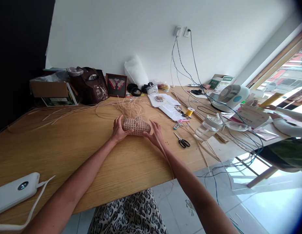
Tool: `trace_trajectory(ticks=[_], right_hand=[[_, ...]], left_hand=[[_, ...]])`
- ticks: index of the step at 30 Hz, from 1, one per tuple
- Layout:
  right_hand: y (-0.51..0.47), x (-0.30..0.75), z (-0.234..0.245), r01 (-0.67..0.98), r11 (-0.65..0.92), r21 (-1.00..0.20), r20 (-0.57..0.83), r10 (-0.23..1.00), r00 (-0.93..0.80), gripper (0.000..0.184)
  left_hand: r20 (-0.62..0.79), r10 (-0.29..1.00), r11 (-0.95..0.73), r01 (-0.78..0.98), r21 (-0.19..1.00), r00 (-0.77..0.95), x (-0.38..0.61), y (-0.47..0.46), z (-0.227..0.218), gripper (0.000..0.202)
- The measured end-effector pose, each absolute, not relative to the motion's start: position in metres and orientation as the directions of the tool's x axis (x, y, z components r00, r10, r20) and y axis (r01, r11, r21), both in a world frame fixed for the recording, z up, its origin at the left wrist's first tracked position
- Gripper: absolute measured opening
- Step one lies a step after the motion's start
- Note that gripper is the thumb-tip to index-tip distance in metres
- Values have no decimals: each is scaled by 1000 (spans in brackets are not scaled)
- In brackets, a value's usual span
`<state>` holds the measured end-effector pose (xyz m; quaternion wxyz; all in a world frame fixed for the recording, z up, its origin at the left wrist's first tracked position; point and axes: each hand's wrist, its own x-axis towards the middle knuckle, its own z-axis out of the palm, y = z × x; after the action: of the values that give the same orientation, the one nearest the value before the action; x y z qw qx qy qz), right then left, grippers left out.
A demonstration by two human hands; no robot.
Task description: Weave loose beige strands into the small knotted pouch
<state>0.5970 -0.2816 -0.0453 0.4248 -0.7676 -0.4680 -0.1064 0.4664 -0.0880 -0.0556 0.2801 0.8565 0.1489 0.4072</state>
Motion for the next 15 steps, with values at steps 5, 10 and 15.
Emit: trace_trajectory(ticks=[5,10,15], right_hand=[[-260,603,-26,793,-217,-570,432,741,513,75],[-255,609,-32,754,-229,-616,372,759,534,66],[-269,609,-41,612,-33,-790,432,677,596,59]], left_hand=[[604,397,-805,-53,590,691,475,-86,-58,83],[607,362,-818,-72,571,707,475,-87,-61,64],[679,294,-834,-166,526,673,458,-92,-48,34]])
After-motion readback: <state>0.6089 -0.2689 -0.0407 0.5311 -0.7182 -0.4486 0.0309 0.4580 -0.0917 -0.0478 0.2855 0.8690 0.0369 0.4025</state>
